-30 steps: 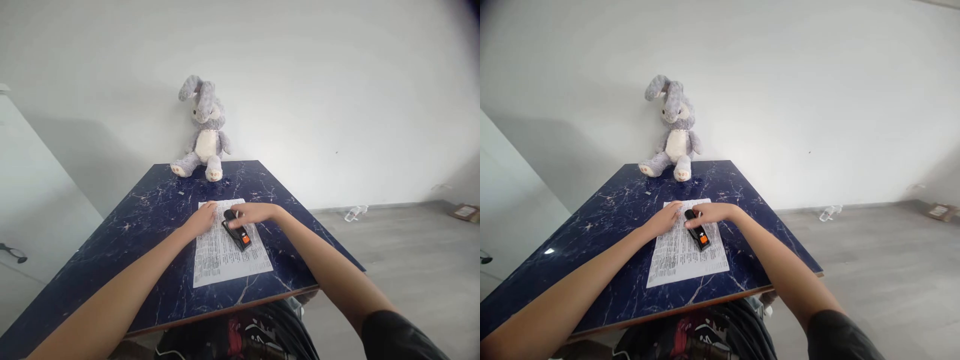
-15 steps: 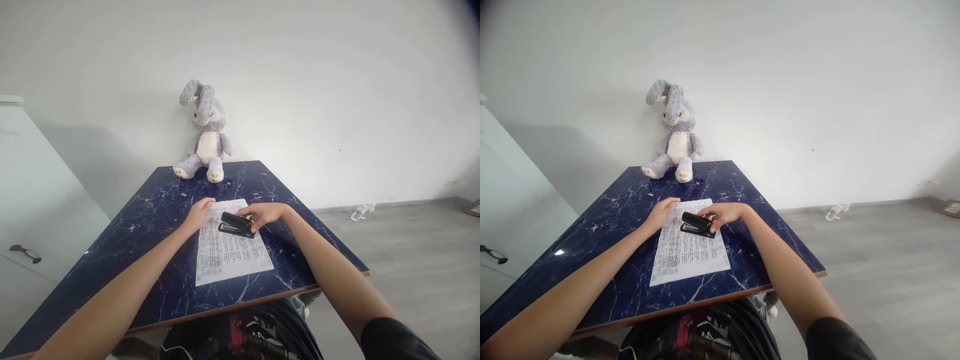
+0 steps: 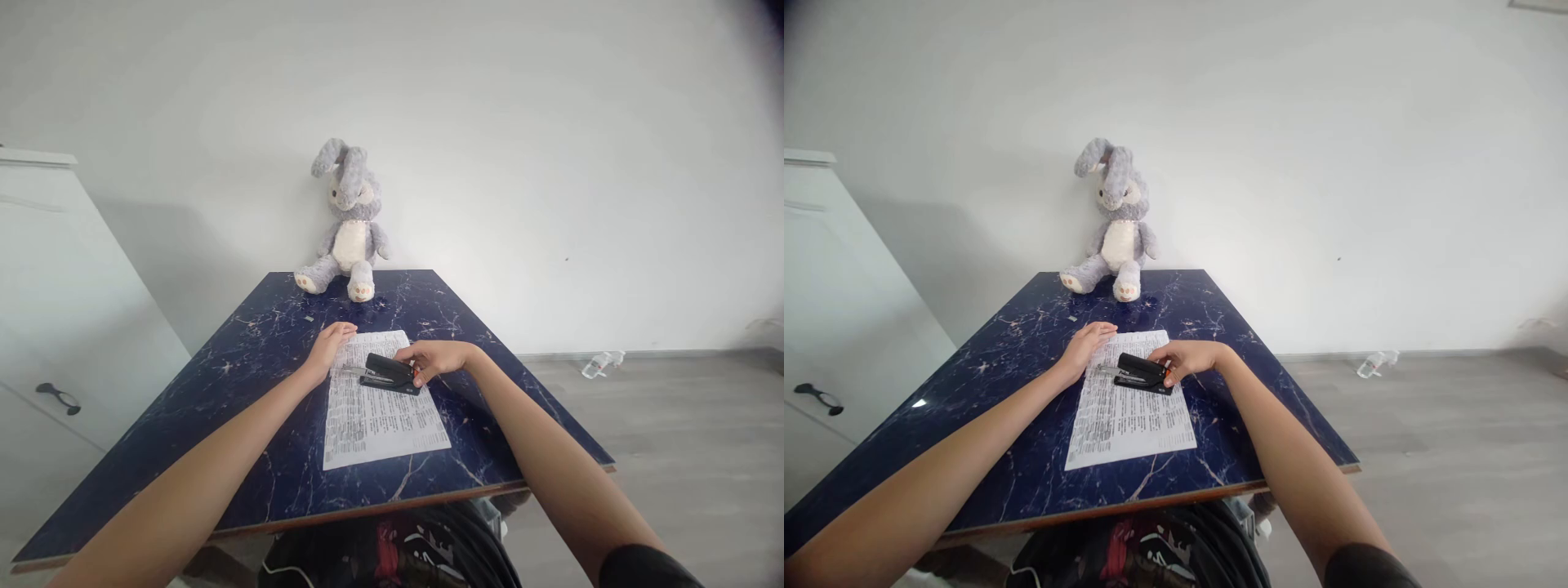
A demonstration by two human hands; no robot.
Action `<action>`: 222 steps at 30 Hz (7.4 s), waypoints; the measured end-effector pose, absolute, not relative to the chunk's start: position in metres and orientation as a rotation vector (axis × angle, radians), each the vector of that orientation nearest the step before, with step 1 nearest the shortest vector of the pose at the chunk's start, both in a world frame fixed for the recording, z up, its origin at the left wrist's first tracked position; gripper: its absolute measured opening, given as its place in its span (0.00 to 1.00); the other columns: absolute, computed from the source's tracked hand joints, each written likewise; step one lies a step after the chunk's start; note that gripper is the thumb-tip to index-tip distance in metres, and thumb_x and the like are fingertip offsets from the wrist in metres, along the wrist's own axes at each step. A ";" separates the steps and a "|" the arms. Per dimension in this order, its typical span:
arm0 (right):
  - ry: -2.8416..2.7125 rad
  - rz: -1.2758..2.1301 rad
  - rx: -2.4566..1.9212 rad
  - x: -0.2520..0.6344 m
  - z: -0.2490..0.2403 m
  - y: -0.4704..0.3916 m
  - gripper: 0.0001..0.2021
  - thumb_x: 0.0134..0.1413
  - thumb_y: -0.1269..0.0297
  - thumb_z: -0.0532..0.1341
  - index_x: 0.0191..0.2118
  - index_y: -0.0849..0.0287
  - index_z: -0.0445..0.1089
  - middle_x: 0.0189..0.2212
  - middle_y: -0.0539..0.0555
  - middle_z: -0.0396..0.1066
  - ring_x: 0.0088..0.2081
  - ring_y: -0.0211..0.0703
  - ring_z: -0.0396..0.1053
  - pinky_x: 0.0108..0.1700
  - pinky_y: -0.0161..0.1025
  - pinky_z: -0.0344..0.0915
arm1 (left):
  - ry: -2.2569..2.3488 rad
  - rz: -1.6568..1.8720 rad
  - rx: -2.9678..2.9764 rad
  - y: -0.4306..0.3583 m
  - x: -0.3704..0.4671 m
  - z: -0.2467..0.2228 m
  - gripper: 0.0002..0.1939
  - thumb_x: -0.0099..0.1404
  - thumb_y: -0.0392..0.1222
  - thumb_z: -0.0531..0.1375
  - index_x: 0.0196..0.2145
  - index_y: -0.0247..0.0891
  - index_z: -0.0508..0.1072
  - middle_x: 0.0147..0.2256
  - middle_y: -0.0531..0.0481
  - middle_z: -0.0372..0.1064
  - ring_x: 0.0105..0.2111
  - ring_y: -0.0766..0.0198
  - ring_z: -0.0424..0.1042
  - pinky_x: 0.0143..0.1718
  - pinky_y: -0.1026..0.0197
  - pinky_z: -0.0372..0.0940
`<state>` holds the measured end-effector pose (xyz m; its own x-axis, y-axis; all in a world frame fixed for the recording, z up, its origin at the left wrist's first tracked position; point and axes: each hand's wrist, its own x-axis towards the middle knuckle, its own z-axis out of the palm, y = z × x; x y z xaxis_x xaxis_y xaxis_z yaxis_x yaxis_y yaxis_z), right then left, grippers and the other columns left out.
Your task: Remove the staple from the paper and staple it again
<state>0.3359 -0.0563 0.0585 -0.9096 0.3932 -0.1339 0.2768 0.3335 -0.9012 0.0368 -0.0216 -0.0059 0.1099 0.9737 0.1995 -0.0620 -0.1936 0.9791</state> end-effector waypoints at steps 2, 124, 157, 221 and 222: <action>-2.570 1.459 -0.621 0.329 0.057 -0.059 0.28 0.54 0.50 0.74 0.55 0.62 0.75 0.51 0.60 0.73 0.48 0.51 0.73 0.49 0.42 0.72 | 0.977 1.292 1.366 -0.022 0.037 -0.006 0.19 0.70 0.58 0.60 0.41 0.39 0.79 0.51 0.38 0.79 0.56 0.48 0.77 0.65 0.43 0.63; -2.242 0.268 -1.119 0.353 0.000 0.002 0.13 0.60 0.75 0.63 0.49 0.60 0.76 0.42 0.56 0.72 0.40 0.45 0.73 0.46 0.42 0.70 | 0.849 0.808 2.417 -0.033 0.020 0.022 0.09 0.66 0.48 0.66 0.38 0.43 0.84 0.44 0.43 0.78 0.44 0.52 0.79 0.52 0.48 0.72; -2.162 0.300 -1.044 0.340 0.012 -0.008 0.08 0.68 0.64 0.63 0.47 0.60 0.78 0.40 0.57 0.74 0.39 0.46 0.73 0.44 0.41 0.69 | 0.948 0.618 2.467 -0.029 0.005 0.034 0.14 0.67 0.50 0.66 0.46 0.43 0.85 0.43 0.45 0.79 0.40 0.57 0.77 0.45 0.56 0.68; -2.522 0.666 -1.011 0.379 0.069 -0.040 0.18 0.54 0.62 0.71 0.51 0.57 0.81 0.45 0.54 0.79 0.43 0.50 0.75 0.46 0.44 0.69 | 1.269 0.800 2.733 -0.029 0.030 0.016 0.18 0.76 0.44 0.53 0.59 0.38 0.70 0.64 0.36 0.65 0.65 0.43 0.62 0.68 0.37 0.50; -2.536 0.654 -1.014 0.378 0.069 -0.040 0.17 0.55 0.61 0.71 0.51 0.57 0.80 0.44 0.54 0.79 0.42 0.49 0.75 0.45 0.43 0.69 | 1.172 0.776 2.737 -0.033 0.035 0.018 0.19 0.77 0.45 0.52 0.60 0.38 0.71 0.65 0.37 0.64 0.66 0.44 0.62 0.70 0.38 0.48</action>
<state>0.3779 -0.0402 0.0692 -0.6912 0.7105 0.1322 0.5580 0.6409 -0.5271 0.0346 -0.0333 0.0176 0.5829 0.6934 0.4236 0.6605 -0.7080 0.2500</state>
